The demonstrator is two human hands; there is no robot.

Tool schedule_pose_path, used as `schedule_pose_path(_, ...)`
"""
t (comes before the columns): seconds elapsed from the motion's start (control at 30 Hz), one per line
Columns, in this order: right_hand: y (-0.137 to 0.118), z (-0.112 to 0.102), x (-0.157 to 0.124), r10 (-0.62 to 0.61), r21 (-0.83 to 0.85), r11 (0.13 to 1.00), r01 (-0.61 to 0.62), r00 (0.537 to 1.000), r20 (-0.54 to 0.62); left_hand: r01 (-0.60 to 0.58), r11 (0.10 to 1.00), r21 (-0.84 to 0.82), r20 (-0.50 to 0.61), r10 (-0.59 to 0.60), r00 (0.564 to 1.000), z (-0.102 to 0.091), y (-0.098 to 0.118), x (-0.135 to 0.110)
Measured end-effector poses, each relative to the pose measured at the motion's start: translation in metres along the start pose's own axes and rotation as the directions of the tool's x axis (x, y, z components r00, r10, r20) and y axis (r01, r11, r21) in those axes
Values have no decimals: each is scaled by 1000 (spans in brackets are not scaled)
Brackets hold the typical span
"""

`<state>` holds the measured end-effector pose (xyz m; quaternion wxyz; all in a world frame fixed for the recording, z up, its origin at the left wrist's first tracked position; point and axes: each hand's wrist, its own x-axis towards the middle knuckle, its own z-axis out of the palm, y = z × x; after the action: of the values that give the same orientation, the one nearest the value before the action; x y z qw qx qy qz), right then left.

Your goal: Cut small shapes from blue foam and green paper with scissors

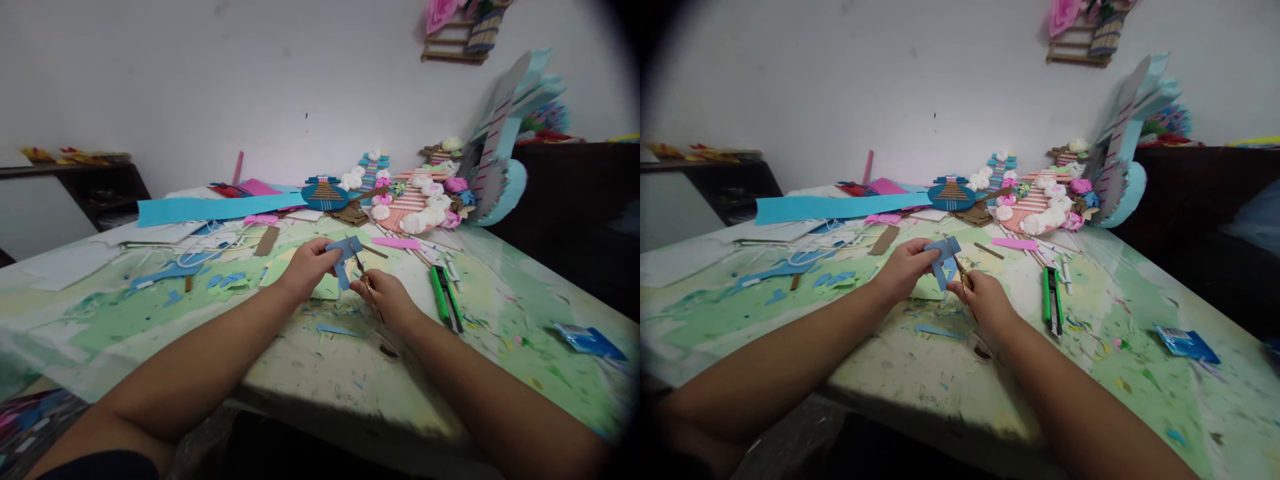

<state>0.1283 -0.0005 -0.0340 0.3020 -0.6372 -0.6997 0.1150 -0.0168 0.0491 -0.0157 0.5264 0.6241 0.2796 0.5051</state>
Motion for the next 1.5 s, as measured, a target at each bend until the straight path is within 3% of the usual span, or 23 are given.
schedule_pose_path(0.77,-1,-2,-2,-7,89,996,8,1000,-14,-15,1000,22,-1,16,1000,0,9,-2)
schedule_pose_path(0.97,-3,-4,-5,62,140,988,-65,998,26,11,999,-50,-2,-11,1000,-3,10,-1)
schedule_pose_path(1.07,0,-2,-3,28,101,995,-23,999,-46,60,997,-56,41,-57,997,-3,14,0)
schedule_pose_path(1.2,6,-3,-1,10,53,999,1,981,-192,130,985,113,106,-142,984,-7,12,3)
schedule_pose_path(1.3,10,-7,1,32,105,994,-8,972,-231,96,934,345,113,-143,983,-17,4,10)
schedule_pose_path(1.4,14,-10,3,54,82,996,-35,969,-241,41,792,609,121,-143,982,-33,-4,20)
schedule_pose_path(1.5,17,-11,4,74,41,997,-66,966,-248,-3,566,824,108,-153,982,-46,-4,28)
